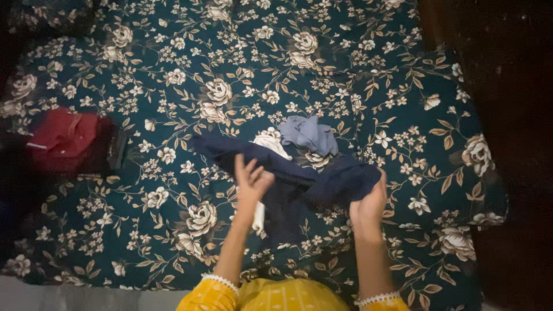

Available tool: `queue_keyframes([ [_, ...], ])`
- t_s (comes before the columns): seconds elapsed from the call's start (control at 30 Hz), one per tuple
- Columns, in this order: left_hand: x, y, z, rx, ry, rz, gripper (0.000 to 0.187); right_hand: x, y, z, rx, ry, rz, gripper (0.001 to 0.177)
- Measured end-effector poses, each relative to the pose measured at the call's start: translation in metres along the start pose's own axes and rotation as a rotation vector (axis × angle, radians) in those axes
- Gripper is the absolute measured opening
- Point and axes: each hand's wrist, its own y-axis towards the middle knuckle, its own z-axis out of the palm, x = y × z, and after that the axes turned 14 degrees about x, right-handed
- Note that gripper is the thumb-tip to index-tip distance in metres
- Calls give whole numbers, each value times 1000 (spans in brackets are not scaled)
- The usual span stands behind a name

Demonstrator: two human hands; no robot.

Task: The person folds a blue long-sleeved shirt, a red polo shirt, and a white cloth by hand on a floral-patterned bedspread.

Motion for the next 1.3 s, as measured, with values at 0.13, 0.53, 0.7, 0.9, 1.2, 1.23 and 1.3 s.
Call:
queue_keyframes([
  [0.13,-26,-25,50,305,713,269,96,-1,-7,17,-30,81,240,26],
  [0.53,-8,-29,29,236,1240,-111,27,40,-36,2,417,-81,336,66],
  [0.7,-42,-14,8,54,1318,93,35,62,-26,35,692,-1407,453,44],
  [0.9,-88,0,20,64,1310,185,34,38,-1,40,628,-1841,108,24],
  [1.2,-99,-14,73,85,1022,145,34,8,0,15,359,-1469,221,22],
  [1.23,-101,-15,78,101,984,185,35,2,-7,14,412,-1436,337,20],
  [1.3,-106,-19,92,200,948,177,35,-13,-19,15,529,-1297,510,20],
])
